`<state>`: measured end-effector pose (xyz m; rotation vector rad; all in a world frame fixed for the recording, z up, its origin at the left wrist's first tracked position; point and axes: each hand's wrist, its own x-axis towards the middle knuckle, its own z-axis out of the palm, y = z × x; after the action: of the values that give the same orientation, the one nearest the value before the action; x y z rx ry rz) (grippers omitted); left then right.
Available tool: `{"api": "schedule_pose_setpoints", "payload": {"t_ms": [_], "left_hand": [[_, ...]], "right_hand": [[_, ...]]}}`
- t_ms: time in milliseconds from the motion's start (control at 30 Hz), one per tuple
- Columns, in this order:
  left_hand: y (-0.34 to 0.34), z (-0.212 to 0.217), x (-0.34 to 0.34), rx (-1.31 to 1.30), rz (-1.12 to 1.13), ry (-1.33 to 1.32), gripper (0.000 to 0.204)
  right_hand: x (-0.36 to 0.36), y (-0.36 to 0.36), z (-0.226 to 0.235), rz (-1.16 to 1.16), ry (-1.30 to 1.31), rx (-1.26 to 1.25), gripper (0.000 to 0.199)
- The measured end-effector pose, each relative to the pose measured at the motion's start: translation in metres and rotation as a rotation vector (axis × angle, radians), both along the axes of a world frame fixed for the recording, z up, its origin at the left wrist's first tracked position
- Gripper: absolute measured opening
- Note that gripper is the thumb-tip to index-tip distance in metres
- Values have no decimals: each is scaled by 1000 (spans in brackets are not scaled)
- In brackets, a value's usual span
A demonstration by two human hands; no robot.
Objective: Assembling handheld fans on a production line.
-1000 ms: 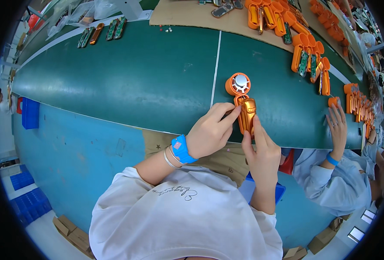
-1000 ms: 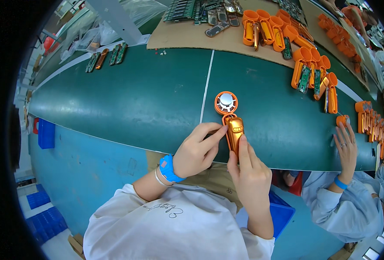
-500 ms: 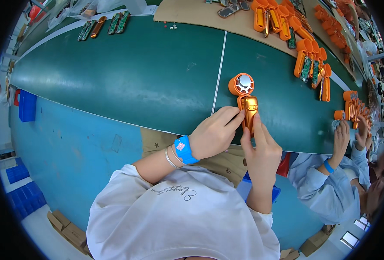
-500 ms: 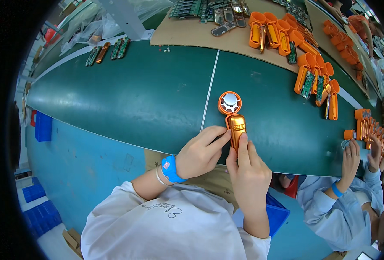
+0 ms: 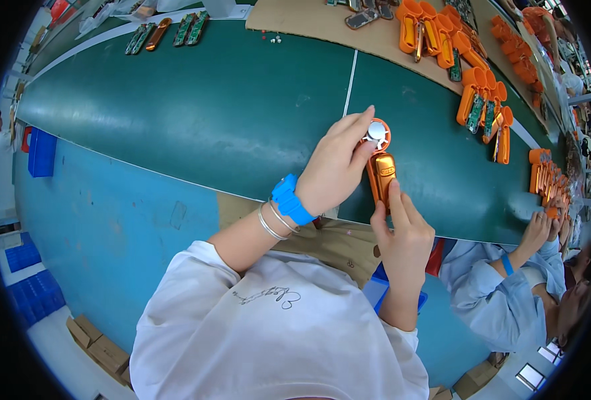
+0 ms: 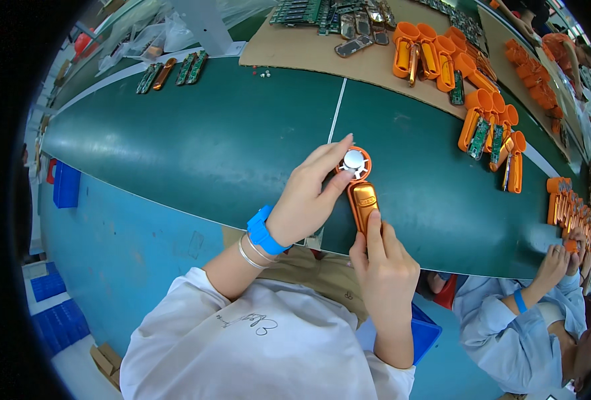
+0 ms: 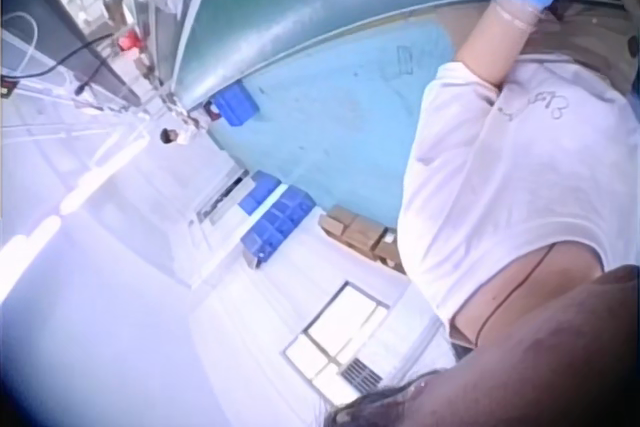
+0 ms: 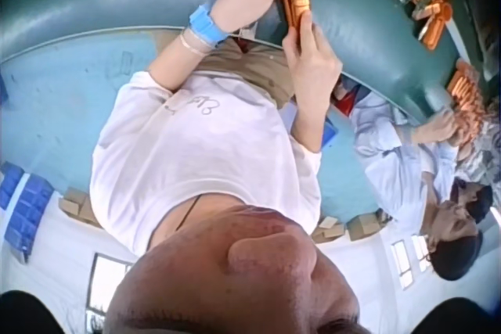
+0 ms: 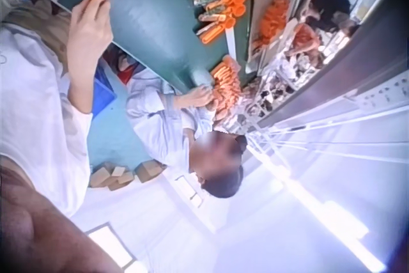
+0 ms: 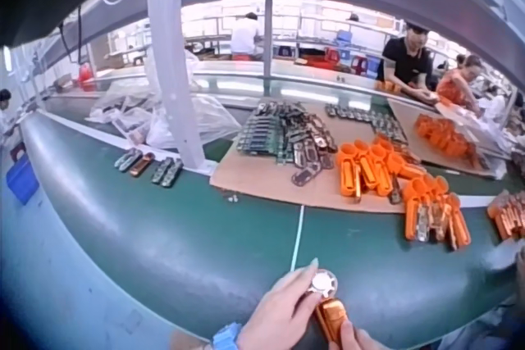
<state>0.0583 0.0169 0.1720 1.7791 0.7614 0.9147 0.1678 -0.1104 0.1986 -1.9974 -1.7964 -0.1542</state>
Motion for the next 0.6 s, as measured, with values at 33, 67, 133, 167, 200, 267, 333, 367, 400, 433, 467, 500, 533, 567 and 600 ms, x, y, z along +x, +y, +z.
{"api": "schedule_pose_setpoints", "payload": {"t_ms": [33, 67, 133, 167, 200, 267, 333, 367, 400, 433, 467, 500, 533, 567, 600], "left_hand": [[-2, 2, -4, -63, 10, 9, 47], [-3, 3, -7, -106, 23, -13, 45], [-4, -2, -11, -74, 25, -21, 46], [-4, -4, -12, -41, 31, -32, 47], [-4, -4, -13, -40, 29, -29, 47], [-4, -3, -13, -64, 19, -38, 50], [-6, 0, -11, -26, 38, -12, 51], [-7, 1, -9, 14, 59, 12, 53], [-8, 1, -7, 13, 55, 14, 53], [-9, 0, -6, 10, 71, 27, 54], [-10, 0, -4, 7, 88, 39, 55], [-10, 0, -2, 6, 82, 42, 55], [-10, -1, -2, 19, 99, 53, 55], [-11, -2, -1, 32, 116, 63, 55], [-11, -3, -2, 32, 111, 65, 55]], "right_hand": [[0, -2, 0, 15, -14, 1, 36], [0, -2, -1, 12, -11, 0, 36], [1, -4, -1, 59, -53, -5, 37], [2, -5, -1, 58, -49, -5, 37], [3, -5, -1, 79, -57, -13, 38], [2, -4, 2, 98, -62, -25, 38], [-1, -3, 6, 63, -32, -92, 34], [0, -3, 7, 59, -29, -93, 34], [0, -2, 8, 88, -45, -86, 35], [0, -2, 8, 116, -60, -79, 35], [0, -2, 9, 111, -57, -80, 35], [0, -1, 10, 104, -59, -94, 35], [0, -2, 10, 96, -61, -109, 36], [0, -2, 10, 91, -58, -111, 36], [0, -2, 8, 95, -35, -112, 37]]}}
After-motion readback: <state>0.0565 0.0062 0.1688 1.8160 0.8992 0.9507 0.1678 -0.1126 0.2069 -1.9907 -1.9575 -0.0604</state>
